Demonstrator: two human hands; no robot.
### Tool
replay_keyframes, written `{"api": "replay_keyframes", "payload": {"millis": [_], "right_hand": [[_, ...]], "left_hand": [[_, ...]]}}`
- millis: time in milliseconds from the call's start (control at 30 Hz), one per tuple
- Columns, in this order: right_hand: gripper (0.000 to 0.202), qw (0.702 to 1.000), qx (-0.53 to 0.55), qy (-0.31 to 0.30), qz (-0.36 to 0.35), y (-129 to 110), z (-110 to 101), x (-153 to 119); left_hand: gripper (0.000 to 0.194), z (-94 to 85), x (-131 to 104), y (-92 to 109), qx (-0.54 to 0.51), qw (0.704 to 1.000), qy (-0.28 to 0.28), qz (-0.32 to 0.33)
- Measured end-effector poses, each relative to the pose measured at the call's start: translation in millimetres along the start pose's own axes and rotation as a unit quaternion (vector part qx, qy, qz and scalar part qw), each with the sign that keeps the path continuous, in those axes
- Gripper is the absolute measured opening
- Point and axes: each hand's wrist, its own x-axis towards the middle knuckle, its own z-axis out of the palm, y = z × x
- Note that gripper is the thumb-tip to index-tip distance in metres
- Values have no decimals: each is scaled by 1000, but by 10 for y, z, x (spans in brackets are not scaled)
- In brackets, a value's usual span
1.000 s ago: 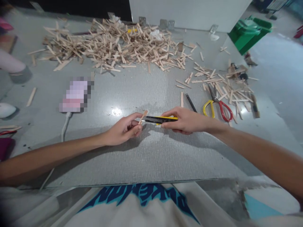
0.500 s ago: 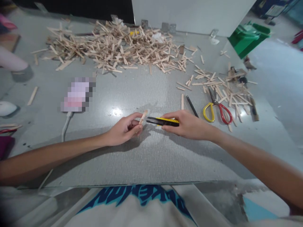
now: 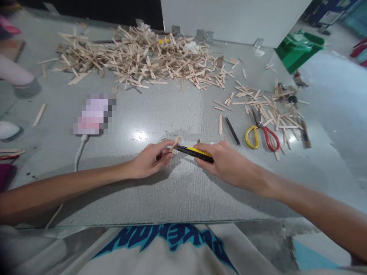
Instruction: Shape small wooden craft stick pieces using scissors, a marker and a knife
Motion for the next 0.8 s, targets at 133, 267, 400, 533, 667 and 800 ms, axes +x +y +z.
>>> {"api": "replay_keyframes", "payload": {"millis": [133, 267, 400, 533, 667, 800], "right_hand": [[30, 998, 48, -17, 48, -93, 59, 0], [32, 993, 92, -35, 59, -10, 8, 93], [40, 984, 125, -112, 59, 142, -133, 178], [46, 972, 153, -166, 68, 257, -192, 227], [45, 982, 133, -133, 21, 311, -116, 224], [42, 993, 102, -49, -14, 279, -14, 159]], "left_hand": [[30, 20, -12, 5, 15, 1000, -1, -6], [23, 2, 4, 46, -9, 1000, 6, -12], [29, -16, 15, 52, -42, 999, -8, -33], [34, -31, 11, 14, -68, 997, -21, -36], [34, -49, 12, 4, -94, 994, -34, -48], [34, -48, 16, 35, -91, 994, -29, -61]]}}
